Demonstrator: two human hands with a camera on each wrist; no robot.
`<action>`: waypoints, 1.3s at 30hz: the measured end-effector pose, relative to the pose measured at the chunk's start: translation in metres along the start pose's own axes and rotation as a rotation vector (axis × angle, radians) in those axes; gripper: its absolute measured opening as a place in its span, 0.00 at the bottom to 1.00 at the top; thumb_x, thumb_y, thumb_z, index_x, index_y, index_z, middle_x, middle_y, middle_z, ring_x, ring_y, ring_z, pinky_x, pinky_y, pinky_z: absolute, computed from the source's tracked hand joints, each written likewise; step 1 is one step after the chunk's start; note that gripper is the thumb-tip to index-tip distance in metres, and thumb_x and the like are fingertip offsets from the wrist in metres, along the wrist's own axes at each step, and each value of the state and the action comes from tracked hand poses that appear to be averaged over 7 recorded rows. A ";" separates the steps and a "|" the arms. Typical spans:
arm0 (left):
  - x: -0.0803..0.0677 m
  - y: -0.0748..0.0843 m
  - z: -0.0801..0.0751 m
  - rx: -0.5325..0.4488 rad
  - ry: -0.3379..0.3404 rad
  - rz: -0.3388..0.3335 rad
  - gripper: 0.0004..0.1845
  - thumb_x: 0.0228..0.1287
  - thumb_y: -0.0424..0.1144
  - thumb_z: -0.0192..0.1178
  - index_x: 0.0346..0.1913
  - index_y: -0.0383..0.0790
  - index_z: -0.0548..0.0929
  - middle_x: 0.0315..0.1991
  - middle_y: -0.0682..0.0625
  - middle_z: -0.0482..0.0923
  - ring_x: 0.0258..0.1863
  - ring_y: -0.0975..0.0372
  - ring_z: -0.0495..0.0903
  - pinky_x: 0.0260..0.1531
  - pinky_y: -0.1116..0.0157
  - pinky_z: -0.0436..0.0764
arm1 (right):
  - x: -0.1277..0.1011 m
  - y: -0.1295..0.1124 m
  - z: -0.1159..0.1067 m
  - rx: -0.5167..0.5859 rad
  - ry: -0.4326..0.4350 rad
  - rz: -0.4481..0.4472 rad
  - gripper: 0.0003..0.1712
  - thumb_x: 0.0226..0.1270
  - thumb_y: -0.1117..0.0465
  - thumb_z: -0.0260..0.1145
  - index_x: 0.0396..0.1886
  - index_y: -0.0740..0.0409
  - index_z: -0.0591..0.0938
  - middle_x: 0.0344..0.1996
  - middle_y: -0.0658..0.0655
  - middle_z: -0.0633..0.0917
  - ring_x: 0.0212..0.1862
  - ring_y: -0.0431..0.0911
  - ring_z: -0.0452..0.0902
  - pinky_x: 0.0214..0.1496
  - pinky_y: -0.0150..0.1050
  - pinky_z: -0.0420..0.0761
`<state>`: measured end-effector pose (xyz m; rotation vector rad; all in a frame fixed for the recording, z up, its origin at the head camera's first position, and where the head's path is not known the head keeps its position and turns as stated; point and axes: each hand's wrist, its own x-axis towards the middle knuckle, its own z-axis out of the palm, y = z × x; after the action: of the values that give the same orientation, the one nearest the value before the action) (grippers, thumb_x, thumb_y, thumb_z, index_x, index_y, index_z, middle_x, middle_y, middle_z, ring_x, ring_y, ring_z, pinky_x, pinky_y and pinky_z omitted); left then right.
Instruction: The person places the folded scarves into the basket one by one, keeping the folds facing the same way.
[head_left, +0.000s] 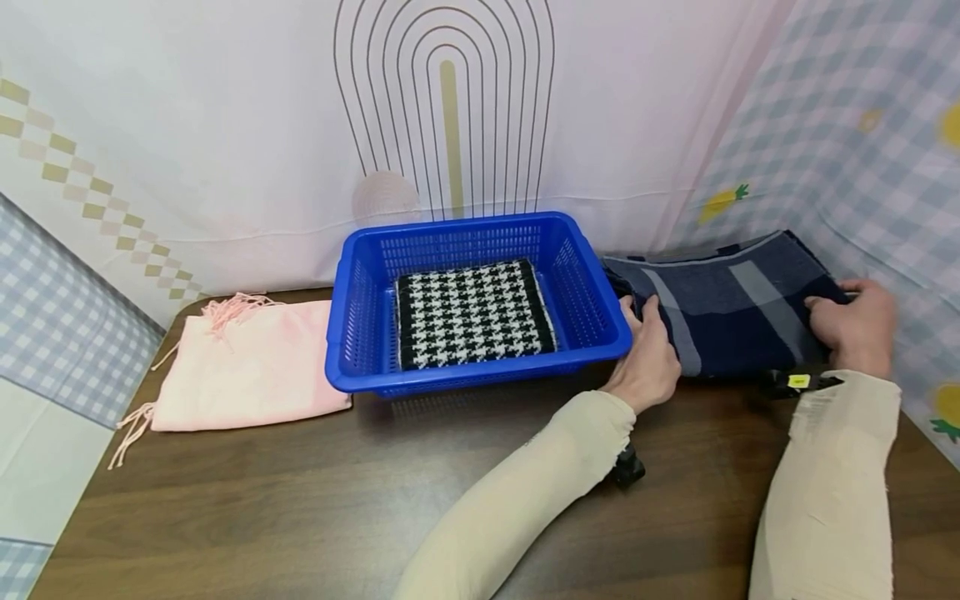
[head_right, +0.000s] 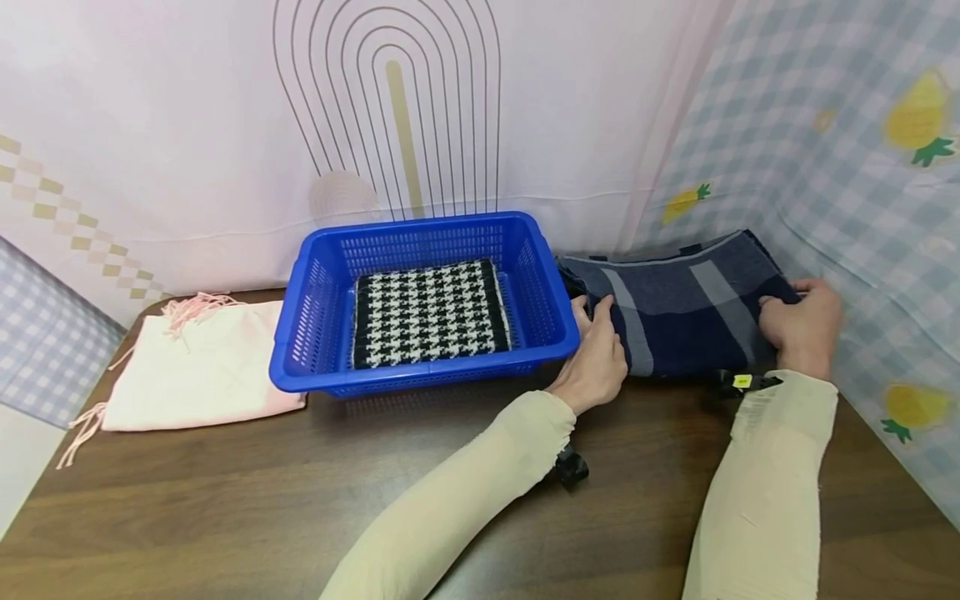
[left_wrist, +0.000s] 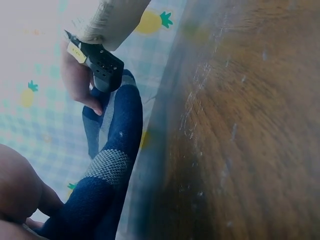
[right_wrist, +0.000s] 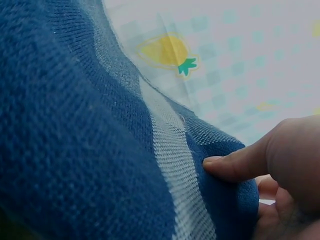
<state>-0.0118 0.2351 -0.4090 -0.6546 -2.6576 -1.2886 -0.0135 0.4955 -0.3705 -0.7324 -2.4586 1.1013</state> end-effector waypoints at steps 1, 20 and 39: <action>0.000 0.000 0.000 -0.017 0.000 0.001 0.39 0.70 0.28 0.55 0.81 0.42 0.53 0.80 0.40 0.42 0.81 0.55 0.45 0.76 0.67 0.58 | 0.000 -0.001 -0.001 -0.001 0.004 0.000 0.40 0.73 0.49 0.55 0.75 0.71 0.62 0.64 0.74 0.67 0.60 0.64 0.65 0.41 0.37 0.68; -0.002 0.000 -0.001 -0.019 0.036 0.108 0.36 0.71 0.29 0.54 0.79 0.38 0.56 0.77 0.37 0.44 0.77 0.54 0.52 0.75 0.69 0.59 | -0.006 -0.015 0.000 0.054 0.160 0.121 0.35 0.72 0.50 0.57 0.76 0.53 0.66 0.53 0.52 0.73 0.59 0.52 0.72 0.56 0.44 0.74; -0.004 0.004 -0.004 -0.016 0.031 0.260 0.35 0.71 0.26 0.51 0.79 0.32 0.55 0.74 0.36 0.42 0.56 0.63 0.75 0.51 0.82 0.73 | -0.019 -0.029 -0.002 0.112 0.214 0.206 0.35 0.76 0.50 0.50 0.81 0.46 0.59 0.77 0.56 0.61 0.75 0.53 0.60 0.73 0.50 0.68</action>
<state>-0.0069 0.2329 -0.4045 -0.9378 -2.4400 -1.2374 -0.0063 0.4697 -0.3488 -1.0293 -2.1624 1.1565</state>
